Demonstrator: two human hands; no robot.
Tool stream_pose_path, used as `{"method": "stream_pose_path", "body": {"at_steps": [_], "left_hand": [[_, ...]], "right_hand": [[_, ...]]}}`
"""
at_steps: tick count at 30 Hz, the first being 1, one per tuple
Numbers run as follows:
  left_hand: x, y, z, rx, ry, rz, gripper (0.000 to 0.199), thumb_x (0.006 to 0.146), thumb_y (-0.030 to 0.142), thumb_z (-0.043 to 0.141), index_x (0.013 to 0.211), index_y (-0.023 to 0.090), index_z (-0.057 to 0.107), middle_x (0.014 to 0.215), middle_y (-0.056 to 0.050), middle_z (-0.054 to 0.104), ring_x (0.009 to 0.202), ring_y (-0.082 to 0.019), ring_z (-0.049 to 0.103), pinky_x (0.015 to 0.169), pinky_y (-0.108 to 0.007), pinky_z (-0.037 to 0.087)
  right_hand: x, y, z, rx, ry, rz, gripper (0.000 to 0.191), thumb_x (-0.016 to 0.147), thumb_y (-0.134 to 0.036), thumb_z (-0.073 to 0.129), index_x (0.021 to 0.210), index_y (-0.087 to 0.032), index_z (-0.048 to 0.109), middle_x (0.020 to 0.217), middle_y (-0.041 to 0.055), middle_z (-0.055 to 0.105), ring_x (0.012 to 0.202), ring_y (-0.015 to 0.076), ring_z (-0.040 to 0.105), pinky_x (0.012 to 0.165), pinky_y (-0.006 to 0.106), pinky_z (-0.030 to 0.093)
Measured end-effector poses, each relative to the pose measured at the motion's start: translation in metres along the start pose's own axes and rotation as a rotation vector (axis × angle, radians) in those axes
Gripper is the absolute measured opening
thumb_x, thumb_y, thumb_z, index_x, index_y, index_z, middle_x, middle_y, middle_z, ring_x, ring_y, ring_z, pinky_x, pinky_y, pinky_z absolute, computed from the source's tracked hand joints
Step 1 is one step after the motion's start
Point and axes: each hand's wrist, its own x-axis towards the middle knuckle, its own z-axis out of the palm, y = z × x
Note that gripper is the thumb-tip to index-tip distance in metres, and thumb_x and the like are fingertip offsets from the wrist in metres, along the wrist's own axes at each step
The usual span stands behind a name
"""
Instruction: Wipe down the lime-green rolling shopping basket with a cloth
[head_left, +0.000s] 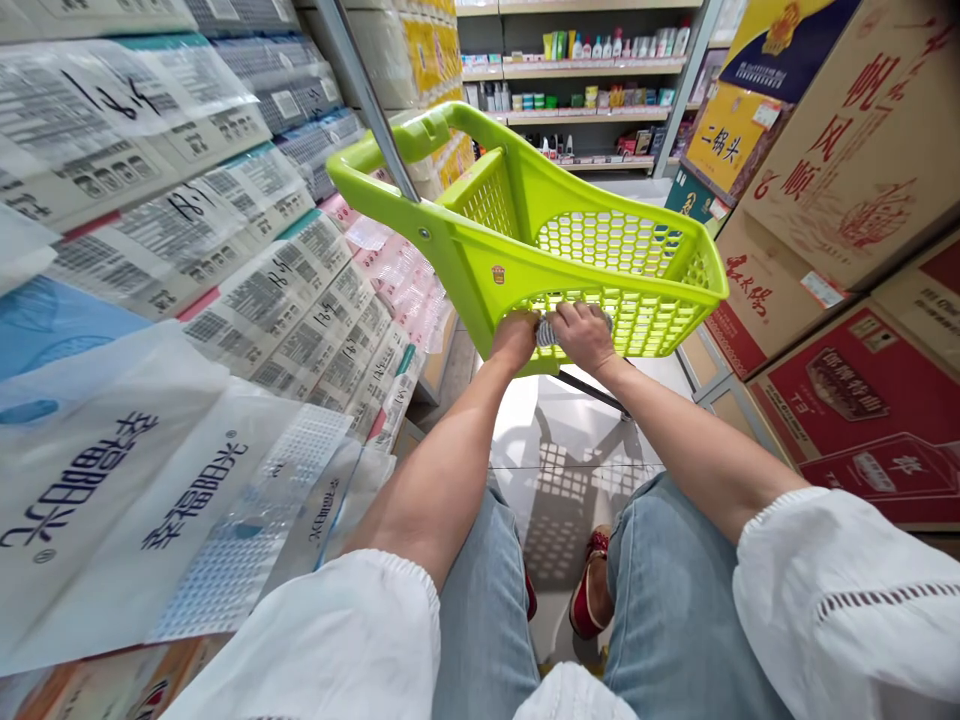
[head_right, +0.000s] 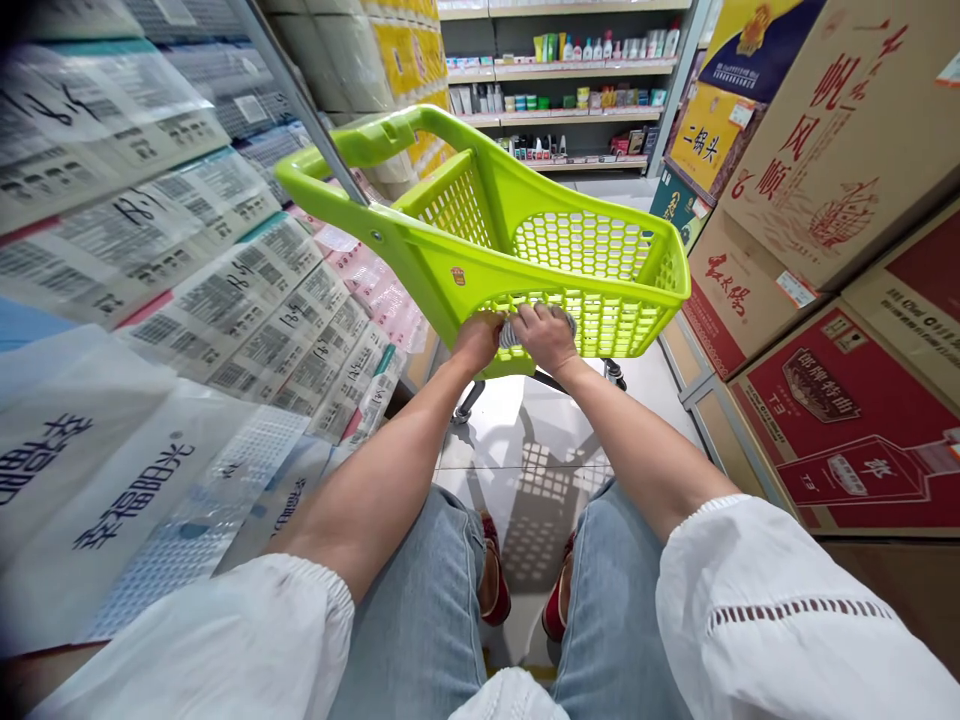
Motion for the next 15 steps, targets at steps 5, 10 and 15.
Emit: {"method": "stream_pose_path", "body": {"at_steps": [5, 10, 15], "left_hand": [[0.002, -0.002, 0.005, -0.053, 0.046, -0.047, 0.034, 0.096, 0.023, 0.038, 0.111, 0.016, 0.068, 0.107, -0.012, 0.071, 0.096, -0.024, 0.065, 0.084, -0.032, 0.048], [0.003, -0.007, 0.009, -0.033, -0.005, -0.032, 0.033, 0.094, 0.019, 0.041, 0.108, 0.016, 0.07, 0.108, -0.013, 0.071, 0.098, -0.024, 0.064, 0.086, -0.032, 0.048], [0.002, -0.007, 0.008, 0.04, 0.005, 0.001, 0.039, 0.097, 0.02, 0.034, 0.119, 0.014, 0.065, 0.113, -0.013, 0.069, 0.105, -0.022, 0.061, 0.092, -0.03, 0.045]], "right_hand": [[0.027, 0.009, -0.024, 0.012, 0.128, 0.18, 0.038, 0.1, -0.027, 0.032, 0.129, -0.023, 0.056, 0.132, 0.0137, 0.056, 0.109, 0.028, 0.048, 0.085, 0.04, 0.03], [0.0, -0.005, -0.004, 0.023, -0.067, 0.036, 0.038, 0.099, -0.023, 0.03, 0.124, -0.023, 0.059, 0.128, 0.012, 0.06, 0.105, 0.0265, 0.05, 0.084, 0.04, 0.031], [-0.03, -0.017, 0.012, 0.023, -0.216, -0.102, 0.036, 0.097, -0.017, 0.033, 0.117, -0.022, 0.063, 0.121, 0.0111, 0.063, 0.104, 0.0258, 0.051, 0.085, 0.04, 0.032]]}}
